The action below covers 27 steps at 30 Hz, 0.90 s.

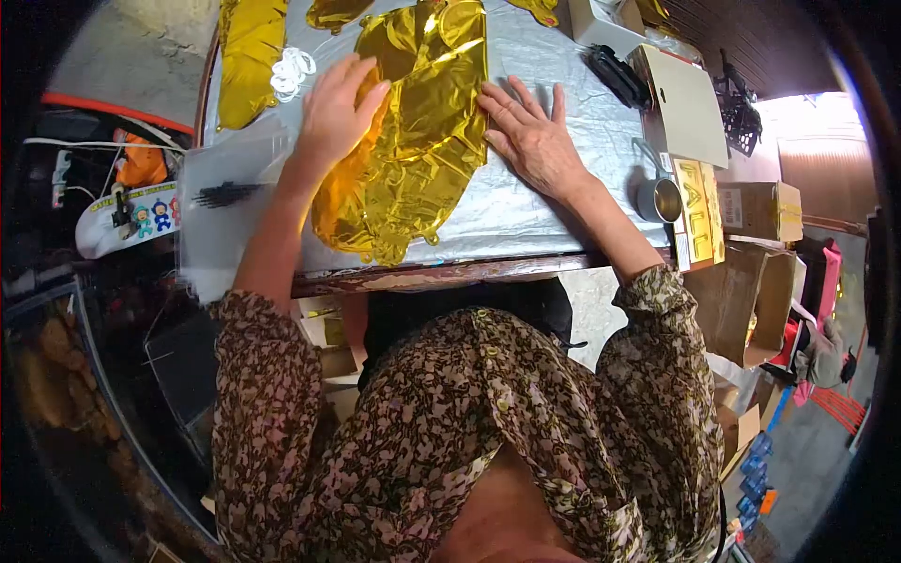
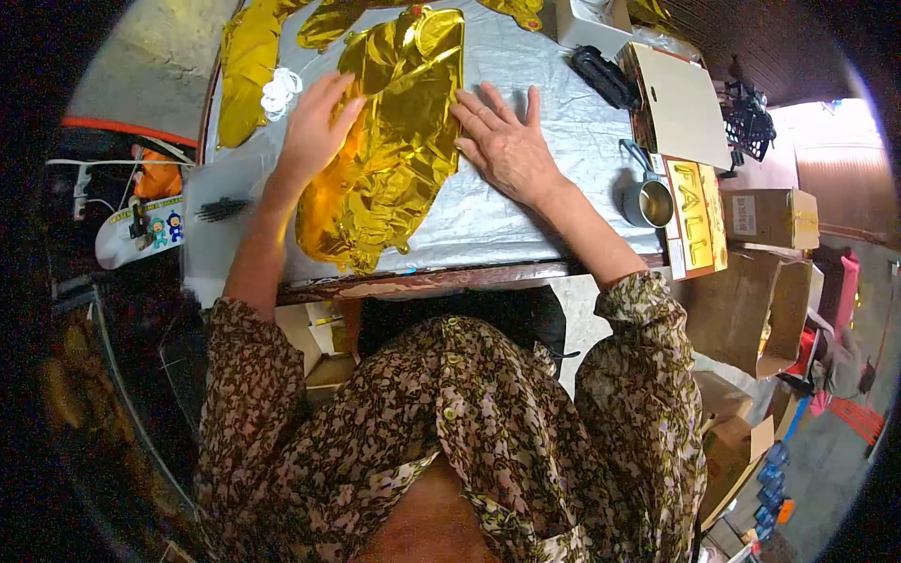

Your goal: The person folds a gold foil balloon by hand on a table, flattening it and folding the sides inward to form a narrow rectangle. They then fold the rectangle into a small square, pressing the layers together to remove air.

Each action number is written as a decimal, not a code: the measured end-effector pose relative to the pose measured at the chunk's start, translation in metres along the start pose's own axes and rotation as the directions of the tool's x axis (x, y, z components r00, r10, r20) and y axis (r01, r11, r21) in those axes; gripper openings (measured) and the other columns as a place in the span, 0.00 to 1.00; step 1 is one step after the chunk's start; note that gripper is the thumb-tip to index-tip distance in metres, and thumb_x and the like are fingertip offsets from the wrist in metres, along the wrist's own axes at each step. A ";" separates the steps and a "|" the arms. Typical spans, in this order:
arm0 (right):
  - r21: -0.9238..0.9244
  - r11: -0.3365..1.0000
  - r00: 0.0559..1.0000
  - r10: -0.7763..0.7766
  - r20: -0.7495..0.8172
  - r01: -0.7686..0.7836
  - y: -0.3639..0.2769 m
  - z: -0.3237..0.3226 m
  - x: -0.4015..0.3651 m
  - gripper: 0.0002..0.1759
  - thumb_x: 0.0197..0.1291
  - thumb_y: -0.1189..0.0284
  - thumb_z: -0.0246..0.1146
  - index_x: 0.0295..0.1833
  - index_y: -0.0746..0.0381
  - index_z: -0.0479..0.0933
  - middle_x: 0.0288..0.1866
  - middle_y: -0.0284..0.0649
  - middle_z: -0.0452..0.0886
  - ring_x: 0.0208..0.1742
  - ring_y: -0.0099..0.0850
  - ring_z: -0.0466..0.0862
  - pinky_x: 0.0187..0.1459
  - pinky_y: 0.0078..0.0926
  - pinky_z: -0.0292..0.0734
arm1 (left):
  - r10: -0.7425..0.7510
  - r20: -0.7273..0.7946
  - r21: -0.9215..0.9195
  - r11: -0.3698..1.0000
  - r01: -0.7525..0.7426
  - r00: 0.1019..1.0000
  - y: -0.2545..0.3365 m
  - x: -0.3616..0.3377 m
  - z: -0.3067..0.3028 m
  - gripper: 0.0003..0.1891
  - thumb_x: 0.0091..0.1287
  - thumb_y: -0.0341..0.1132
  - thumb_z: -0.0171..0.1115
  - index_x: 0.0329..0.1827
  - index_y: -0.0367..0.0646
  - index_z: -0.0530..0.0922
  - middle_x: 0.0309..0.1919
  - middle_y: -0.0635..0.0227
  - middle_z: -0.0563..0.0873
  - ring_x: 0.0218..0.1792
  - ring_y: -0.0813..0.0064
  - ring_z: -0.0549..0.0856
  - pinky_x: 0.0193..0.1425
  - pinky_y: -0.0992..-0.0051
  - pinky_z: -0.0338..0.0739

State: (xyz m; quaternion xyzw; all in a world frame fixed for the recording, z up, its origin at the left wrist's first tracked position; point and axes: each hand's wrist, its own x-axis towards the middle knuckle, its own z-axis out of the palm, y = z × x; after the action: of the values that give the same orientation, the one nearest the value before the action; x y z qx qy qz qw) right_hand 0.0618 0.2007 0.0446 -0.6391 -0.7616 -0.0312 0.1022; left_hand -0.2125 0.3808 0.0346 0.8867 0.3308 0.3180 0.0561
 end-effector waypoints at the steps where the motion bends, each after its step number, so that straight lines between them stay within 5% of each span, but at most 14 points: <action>1: 0.002 1.000 1.000 -0.016 -0.004 0.016 0.000 0.001 0.002 0.29 0.81 0.58 0.56 0.82 0.52 0.67 0.86 0.32 0.65 0.89 0.41 0.56 0.81 0.78 0.38 | -0.014 0.040 -0.039 0.999 0.016 0.999 -0.002 -0.006 0.000 0.25 0.74 0.50 0.67 0.67 0.44 0.83 0.66 0.57 0.83 0.64 0.51 0.82 0.67 0.54 0.76; 15: 0.006 0.997 0.996 0.075 0.051 -0.075 0.025 -0.013 -0.019 0.28 0.82 0.59 0.54 0.82 0.51 0.67 0.85 0.32 0.67 0.89 0.41 0.57 0.82 0.75 0.38 | 0.026 0.128 -0.073 0.997 -0.016 0.991 0.056 0.004 0.010 0.28 0.71 0.50 0.71 0.68 0.42 0.82 0.66 0.55 0.82 0.65 0.50 0.80 0.70 0.54 0.74; 18: 0.005 0.997 0.996 0.077 0.043 -0.078 0.023 -0.012 -0.018 0.29 0.82 0.58 0.54 0.83 0.51 0.66 0.85 0.33 0.67 0.89 0.42 0.57 0.82 0.75 0.38 | 0.054 0.006 0.140 0.989 -0.054 0.999 0.066 0.013 0.003 0.26 0.73 0.48 0.69 0.68 0.44 0.82 0.69 0.59 0.82 0.69 0.54 0.79 0.73 0.54 0.73; 20: 0.042 0.996 0.996 0.079 0.038 -0.080 0.019 -0.011 -0.016 0.29 0.81 0.57 0.55 0.83 0.51 0.66 0.85 0.33 0.67 0.89 0.44 0.58 0.82 0.76 0.37 | 0.160 0.081 -0.081 0.985 -0.153 0.984 0.079 0.022 0.013 0.23 0.75 0.45 0.67 0.68 0.46 0.83 0.72 0.64 0.81 0.71 0.59 0.79 0.74 0.55 0.71; 21: 0.042 0.996 0.996 0.075 0.039 -0.077 0.018 -0.010 -0.015 0.29 0.81 0.57 0.55 0.83 0.51 0.66 0.85 0.33 0.67 0.89 0.44 0.58 0.82 0.76 0.37 | 0.164 0.154 -0.077 0.985 -0.153 0.974 0.082 0.024 0.030 0.21 0.76 0.38 0.66 0.70 0.47 0.82 0.74 0.65 0.81 0.72 0.60 0.79 0.76 0.55 0.70; 27: 0.054 0.996 0.997 0.074 0.020 -0.075 0.013 -0.009 -0.009 0.30 0.81 0.56 0.56 0.83 0.51 0.67 0.86 0.34 0.67 0.89 0.45 0.58 0.81 0.76 0.38 | 0.231 0.235 -0.151 0.968 -0.199 0.944 0.089 0.049 0.052 0.20 0.79 0.40 0.62 0.71 0.48 0.82 0.74 0.68 0.81 0.73 0.66 0.78 0.76 0.57 0.67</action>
State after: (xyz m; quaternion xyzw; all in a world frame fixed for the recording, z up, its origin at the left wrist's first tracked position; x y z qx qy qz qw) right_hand 0.0767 0.1923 0.0507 -0.6644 -0.7386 -0.0010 0.1140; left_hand -0.1039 0.3482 0.0472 0.9453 0.2015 0.2278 0.1179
